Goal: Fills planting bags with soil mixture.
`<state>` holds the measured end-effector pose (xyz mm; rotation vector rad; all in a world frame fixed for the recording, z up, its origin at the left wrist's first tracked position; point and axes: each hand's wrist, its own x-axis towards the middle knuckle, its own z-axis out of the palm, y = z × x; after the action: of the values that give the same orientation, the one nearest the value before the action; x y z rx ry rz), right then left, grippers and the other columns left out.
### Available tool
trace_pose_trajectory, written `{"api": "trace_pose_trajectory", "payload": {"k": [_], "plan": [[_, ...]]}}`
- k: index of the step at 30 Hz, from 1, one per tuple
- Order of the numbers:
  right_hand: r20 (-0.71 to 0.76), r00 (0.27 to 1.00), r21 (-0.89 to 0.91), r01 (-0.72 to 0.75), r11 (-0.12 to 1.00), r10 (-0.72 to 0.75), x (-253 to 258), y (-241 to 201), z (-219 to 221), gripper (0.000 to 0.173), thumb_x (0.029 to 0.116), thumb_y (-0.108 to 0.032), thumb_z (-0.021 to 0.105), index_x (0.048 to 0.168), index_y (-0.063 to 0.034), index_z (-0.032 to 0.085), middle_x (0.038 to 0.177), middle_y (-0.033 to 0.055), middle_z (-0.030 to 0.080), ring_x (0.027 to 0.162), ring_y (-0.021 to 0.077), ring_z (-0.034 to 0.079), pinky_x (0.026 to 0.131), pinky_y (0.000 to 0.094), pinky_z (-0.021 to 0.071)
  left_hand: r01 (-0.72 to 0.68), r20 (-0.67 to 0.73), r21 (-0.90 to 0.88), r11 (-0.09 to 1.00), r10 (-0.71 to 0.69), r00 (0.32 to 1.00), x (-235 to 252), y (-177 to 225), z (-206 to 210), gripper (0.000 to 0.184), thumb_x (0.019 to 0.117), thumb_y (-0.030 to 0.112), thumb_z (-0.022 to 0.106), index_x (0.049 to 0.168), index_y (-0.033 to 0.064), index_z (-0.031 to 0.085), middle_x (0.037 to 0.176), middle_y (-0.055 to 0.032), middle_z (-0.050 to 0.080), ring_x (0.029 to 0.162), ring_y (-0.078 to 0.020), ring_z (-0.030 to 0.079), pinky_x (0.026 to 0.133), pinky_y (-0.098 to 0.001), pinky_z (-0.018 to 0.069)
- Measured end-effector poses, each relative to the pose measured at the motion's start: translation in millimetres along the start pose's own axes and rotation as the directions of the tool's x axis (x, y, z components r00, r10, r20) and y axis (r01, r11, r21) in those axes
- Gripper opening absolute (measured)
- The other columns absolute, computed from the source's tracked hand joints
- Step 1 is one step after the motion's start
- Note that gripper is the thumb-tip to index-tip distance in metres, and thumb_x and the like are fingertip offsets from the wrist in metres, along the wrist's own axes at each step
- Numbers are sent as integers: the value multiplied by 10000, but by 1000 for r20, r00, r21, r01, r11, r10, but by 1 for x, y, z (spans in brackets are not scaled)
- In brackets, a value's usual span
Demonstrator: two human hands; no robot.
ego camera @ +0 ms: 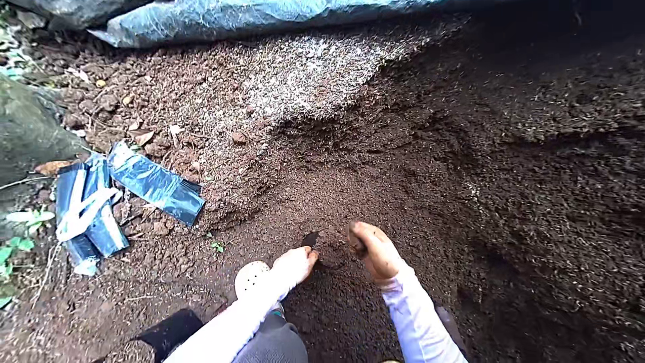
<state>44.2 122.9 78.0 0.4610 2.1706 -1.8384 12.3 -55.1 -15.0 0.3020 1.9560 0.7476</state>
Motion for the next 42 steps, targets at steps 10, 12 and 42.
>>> {"api": "trace_pose_trajectory", "payload": {"k": [10, 12, 42], "plan": [[44, 988, -129, -141, 982, 148, 28, 27, 24, 330, 1080, -157, 394, 995, 42, 643, 765, 50, 568, 687, 123, 535, 689, 316, 484, -34, 22, 24, 999, 34, 999, -6, 10, -1, 450, 1128, 297, 325, 1207, -29, 626, 1174, -270, 651, 1158, -419, 626, 979, -629, 459], [123, 964, -226, -206, 952, 238, 38, 58, 32, 364, 1110, -189, 390, 1138, 69, 644, 931, 122, 624, 848, 179, 582, 836, 387, 493, -36, 8, 12, 999, 36, 999, -4, 9, -1, 453, 1129, 284, 329, 1232, -36, 632, 1198, -281, 651, 1181, -428, 621, 1003, -632, 451], [-136, 979, -627, -205, 751, 154, 108, 230, -133, 631, 924, -488, 732, 1485, -251, 567, 1678, 133, 300, 1560, 456, 149, 1134, 777, 217, -560, -242, 529, 637, 747, 620, 62, 22, 17, 368, 977, 324, 587, 1147, 43, 755, 1259, -139, 719, 1298, -332, 611, 1187, -580, 339]]}}
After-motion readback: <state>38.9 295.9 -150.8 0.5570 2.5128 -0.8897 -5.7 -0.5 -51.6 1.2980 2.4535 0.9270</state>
